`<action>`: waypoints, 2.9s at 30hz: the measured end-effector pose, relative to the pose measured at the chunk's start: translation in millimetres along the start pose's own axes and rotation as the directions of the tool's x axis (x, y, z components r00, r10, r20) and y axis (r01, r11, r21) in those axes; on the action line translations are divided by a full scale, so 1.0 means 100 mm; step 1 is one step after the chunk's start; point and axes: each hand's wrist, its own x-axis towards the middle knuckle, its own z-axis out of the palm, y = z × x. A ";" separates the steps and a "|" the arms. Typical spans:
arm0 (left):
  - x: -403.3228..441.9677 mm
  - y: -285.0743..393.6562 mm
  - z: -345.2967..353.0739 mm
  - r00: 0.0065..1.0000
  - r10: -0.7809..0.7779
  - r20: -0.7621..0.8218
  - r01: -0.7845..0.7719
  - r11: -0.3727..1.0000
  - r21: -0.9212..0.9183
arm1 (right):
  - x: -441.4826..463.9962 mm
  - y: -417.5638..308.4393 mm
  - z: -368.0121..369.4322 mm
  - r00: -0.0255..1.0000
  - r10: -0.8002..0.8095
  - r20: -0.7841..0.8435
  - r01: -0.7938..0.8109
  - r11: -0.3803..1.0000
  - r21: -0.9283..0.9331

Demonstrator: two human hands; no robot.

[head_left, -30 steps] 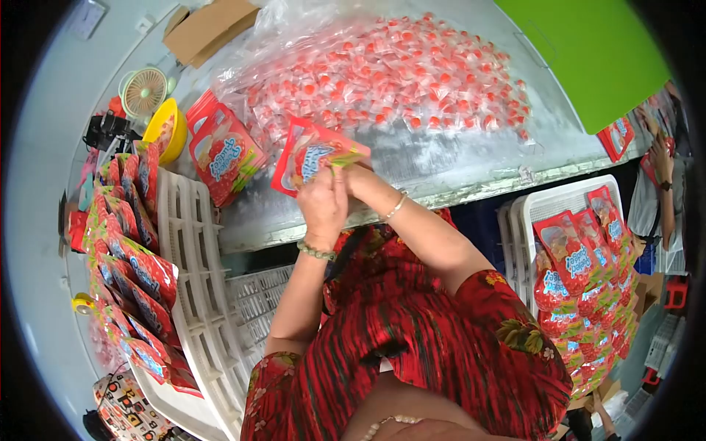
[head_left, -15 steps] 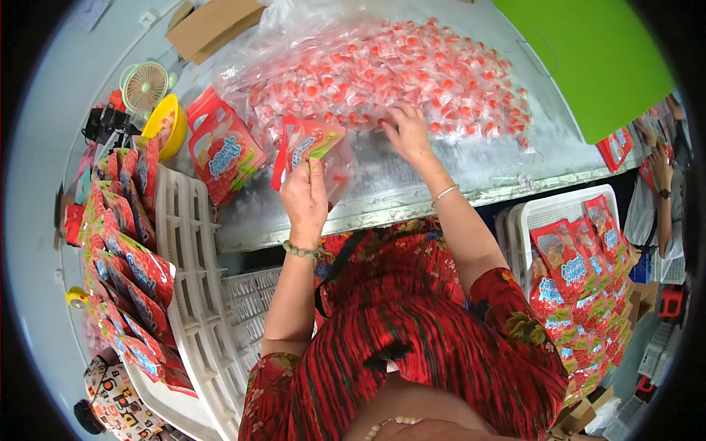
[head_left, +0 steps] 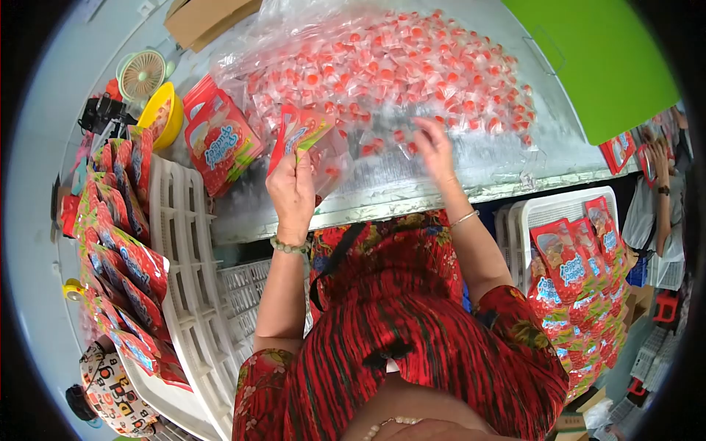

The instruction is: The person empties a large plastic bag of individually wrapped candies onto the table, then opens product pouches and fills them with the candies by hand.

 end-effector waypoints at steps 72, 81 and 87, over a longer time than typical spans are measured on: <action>0.10 0.44 0.06 0.917 -0.385 0.103 0.300 0.498 -0.814 | 0.50 -2.24 0.25 0.457 -0.117 0.882 0.663 0.706 -0.250; 0.37 -0.05 -0.32 0.972 0.040 0.233 0.098 0.828 -0.552 | 0.28 -1.85 0.01 0.447 -0.446 0.775 0.889 0.318 -0.330; 0.20 -0.10 -0.05 0.988 0.029 0.154 0.071 0.793 -0.605 | 0.29 -2.17 0.02 0.448 -0.361 0.818 0.876 0.362 -0.320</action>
